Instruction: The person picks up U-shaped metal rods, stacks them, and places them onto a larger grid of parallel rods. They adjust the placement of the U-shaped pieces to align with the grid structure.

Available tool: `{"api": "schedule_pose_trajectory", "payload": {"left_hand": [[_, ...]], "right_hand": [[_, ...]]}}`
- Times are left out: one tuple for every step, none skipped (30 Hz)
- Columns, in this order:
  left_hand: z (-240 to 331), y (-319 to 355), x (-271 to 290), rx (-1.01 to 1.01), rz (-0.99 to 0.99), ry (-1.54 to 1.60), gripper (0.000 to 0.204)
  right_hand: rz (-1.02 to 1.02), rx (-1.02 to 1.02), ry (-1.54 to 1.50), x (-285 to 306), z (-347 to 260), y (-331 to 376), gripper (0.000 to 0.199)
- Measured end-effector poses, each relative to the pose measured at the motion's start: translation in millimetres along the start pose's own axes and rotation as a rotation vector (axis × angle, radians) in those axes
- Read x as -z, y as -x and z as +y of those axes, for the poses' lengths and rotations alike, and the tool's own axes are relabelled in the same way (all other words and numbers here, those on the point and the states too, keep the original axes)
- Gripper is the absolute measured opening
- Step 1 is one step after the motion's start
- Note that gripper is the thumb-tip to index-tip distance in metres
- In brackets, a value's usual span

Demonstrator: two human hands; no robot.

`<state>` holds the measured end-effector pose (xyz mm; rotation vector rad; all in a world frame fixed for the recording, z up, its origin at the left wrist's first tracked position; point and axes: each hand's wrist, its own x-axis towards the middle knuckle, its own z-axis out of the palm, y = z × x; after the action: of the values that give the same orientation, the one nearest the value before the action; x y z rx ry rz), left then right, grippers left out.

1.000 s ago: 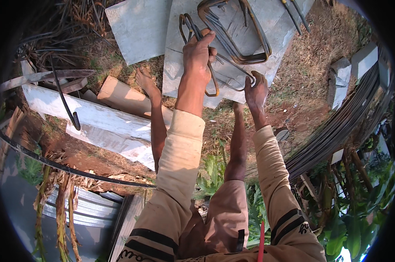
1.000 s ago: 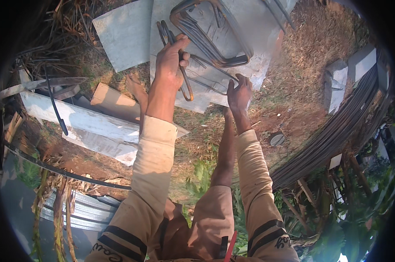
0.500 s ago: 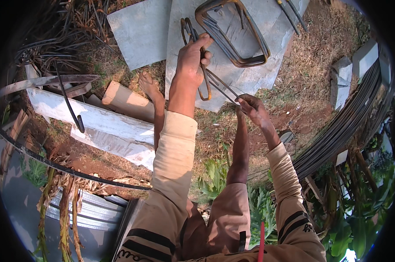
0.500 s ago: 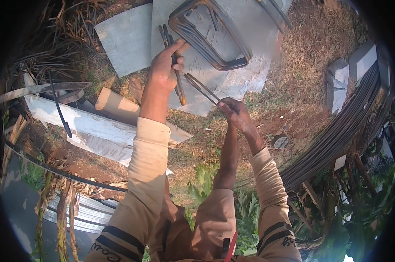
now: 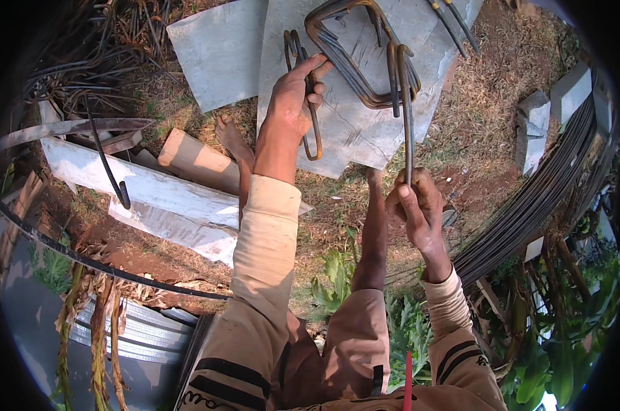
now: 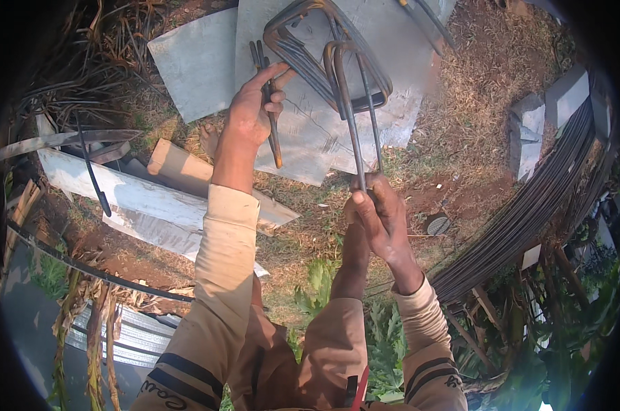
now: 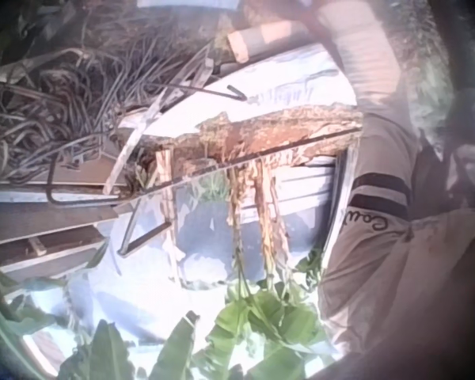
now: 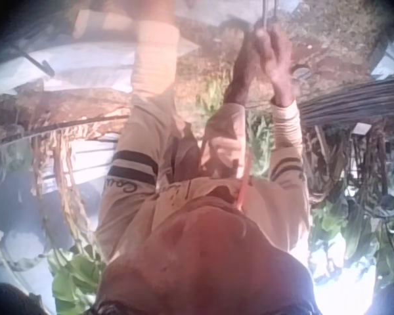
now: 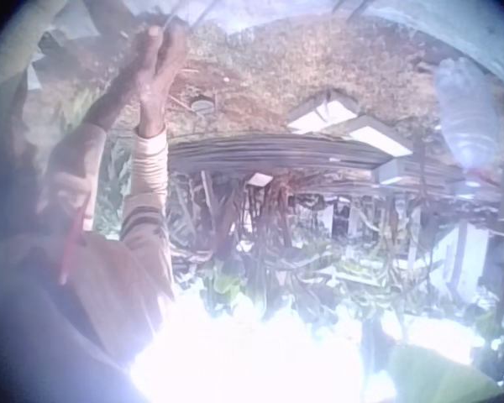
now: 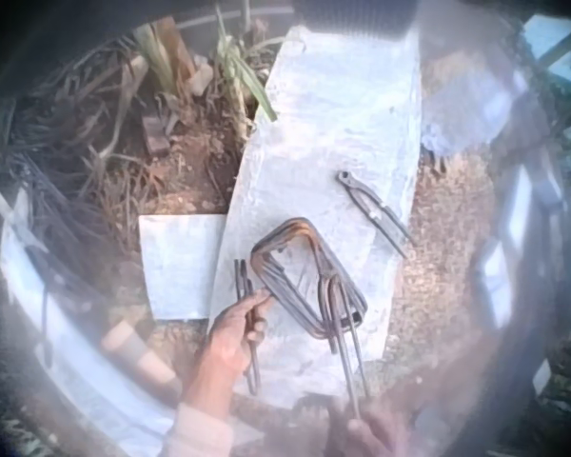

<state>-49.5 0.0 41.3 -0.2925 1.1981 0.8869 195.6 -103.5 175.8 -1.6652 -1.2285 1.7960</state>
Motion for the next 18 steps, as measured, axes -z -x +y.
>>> {"api": "schedule_pose_trajectory", "payload": {"left_hand": [[1, 2, -1, -0.011, 0.010, -0.004, 0.037], [1, 3, -3, -0.017, 0.014, -0.012, 0.037], [1, 4, -6, -0.024, 0.017, -0.020, 0.038], [0, 3, -5, -0.019, 0.013, -0.004, 0.039], [-1, 1, -1, -0.015, 0.010, 0.015, 0.041], [-1, -2, 1, -0.004, 0.002, 0.030, 0.042], [-1, -2, 2, -0.001, 0.003, 0.027, 0.043], [0, -2, 2, 0.003, 0.003, 0.023, 0.043], [1, -2, 1, 0.006, 0.002, 0.023, 0.043], [0, -1, 1, -0.001, 0.002, 0.019, 0.043], [-1, -1, 1, -0.007, 0.001, 0.015, 0.043], [-1, 0, 0, -0.016, 0.000, 0.012, 0.042], [-2, 0, 0, -0.022, -0.002, 0.003, 0.042], [-2, 1, -1, -0.028, -0.004, -0.005, 0.042], [-2, 1, -1, -0.034, -0.006, -0.014, 0.042], [-2, 1, -1, -0.036, -0.005, -0.019, 0.041], [-2, 1, -1, -0.037, -0.005, -0.023, 0.041], [-2, 1, -1, -0.039, -0.004, -0.029, 0.041]], "right_hand": [[0.054, 0.140, 0.168, -10, 5, -18, 0.018], [0.117, 0.277, 0.336, -19, 15, -37, 0.017], [0.190, 0.311, 0.442, -23, 29, -55, 0.017], [0.259, 0.350, 0.542, -28, 40, -71, 0.017], [0.268, 0.363, 0.604, -32, 45, -85, 0.017], [0.285, 0.371, 0.670, -35, 49, -96, 0.017], [0.293, 0.375, 0.735, -38, 54, -104, 0.018], [0.296, 0.408, 0.739, -40, 59, -111, 0.018], [0.298, 0.443, 0.745, -42, 64, -118, 0.019], [0.301, 0.477, 0.753, -43, 70, -123, 0.019], [0.303, 0.474, 0.733, -44, 78, -126, 0.020], [0.305, 0.491, 0.758, -44, 82, -131, 0.020], [0.306, 0.508, 0.783, -43, 85, -137, 0.020], [0.308, 0.526, 0.809, -42, 88, -142, 0.020], [0.306, 0.515, 0.827, -41, 89, -145, 0.020], [0.305, 0.505, 0.844, -41, 89, -147, 0.020], [0.303, 0.495, 0.862, -40, 90, -148, 0.020], [0.326, 0.531, 0.831, -40, 92, -149, 0.019]]}}
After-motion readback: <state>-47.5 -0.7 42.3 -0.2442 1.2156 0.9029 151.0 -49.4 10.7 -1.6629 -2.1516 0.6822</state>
